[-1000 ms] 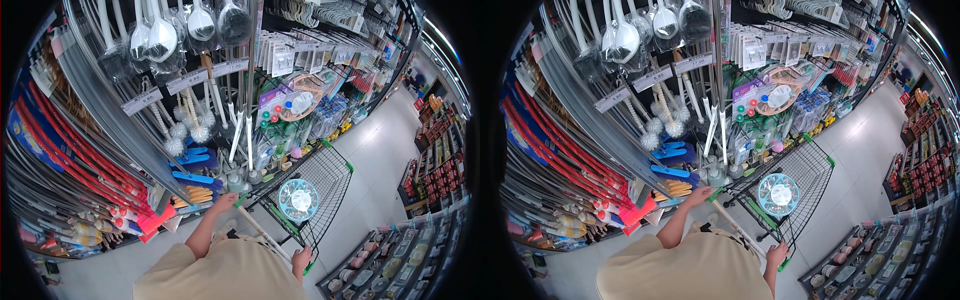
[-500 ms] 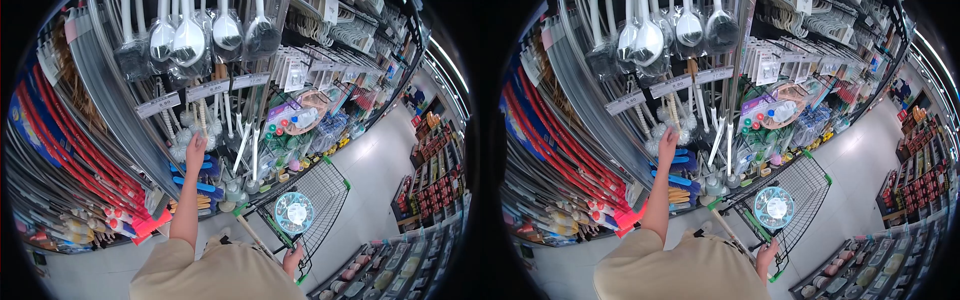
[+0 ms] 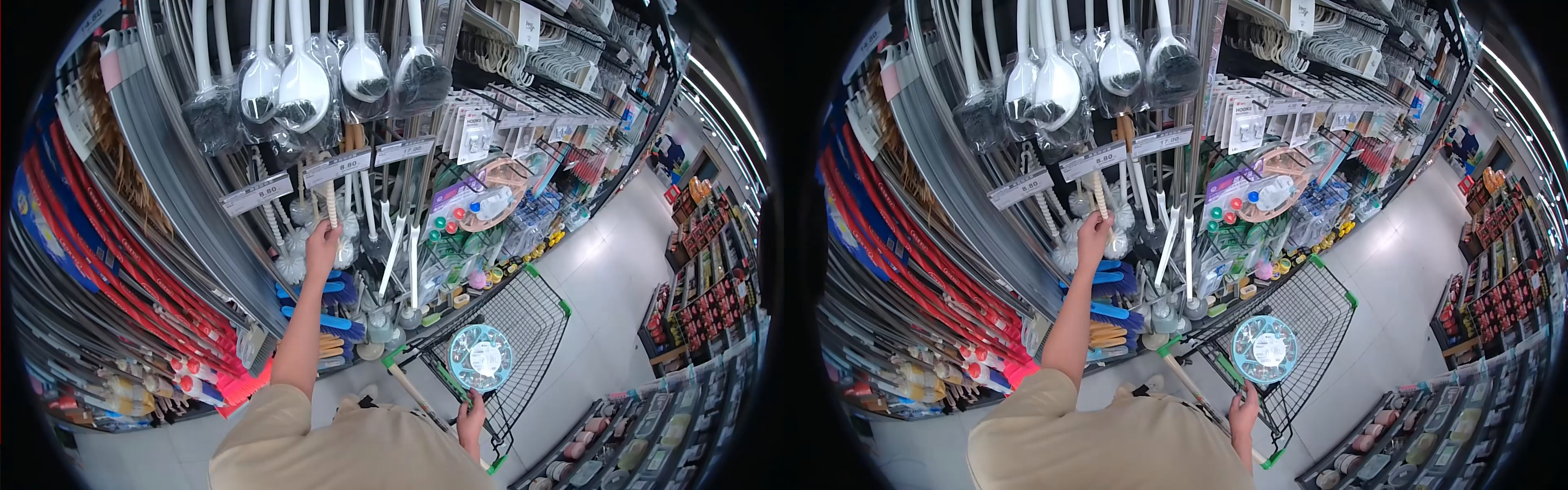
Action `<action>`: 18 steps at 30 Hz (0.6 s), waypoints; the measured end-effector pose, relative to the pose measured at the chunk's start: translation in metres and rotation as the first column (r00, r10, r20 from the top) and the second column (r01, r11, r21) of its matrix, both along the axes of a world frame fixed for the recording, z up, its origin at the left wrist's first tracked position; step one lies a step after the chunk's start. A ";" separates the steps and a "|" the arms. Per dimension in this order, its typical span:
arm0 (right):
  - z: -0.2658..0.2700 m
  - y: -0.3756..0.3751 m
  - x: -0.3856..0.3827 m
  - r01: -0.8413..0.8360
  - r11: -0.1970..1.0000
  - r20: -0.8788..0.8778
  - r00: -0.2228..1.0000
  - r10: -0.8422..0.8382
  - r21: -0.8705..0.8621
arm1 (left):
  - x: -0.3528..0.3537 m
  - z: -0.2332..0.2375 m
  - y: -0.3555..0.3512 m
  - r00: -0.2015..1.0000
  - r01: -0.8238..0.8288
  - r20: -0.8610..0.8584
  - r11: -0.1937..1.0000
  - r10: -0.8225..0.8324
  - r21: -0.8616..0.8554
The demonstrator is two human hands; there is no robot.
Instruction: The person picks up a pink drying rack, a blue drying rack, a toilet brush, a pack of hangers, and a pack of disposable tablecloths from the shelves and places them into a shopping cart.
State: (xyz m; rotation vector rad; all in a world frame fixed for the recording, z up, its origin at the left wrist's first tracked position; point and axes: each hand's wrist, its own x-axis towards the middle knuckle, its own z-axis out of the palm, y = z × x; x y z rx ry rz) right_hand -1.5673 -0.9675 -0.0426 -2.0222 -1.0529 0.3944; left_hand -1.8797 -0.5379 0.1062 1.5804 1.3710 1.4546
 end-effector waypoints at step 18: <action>0.016 0.017 -0.007 -0.122 0.992 -0.094 0.989 0.119 -0.035 | 0.001 0.008 -0.057 0.973 0.202 0.132 0.976 -0.189 -0.087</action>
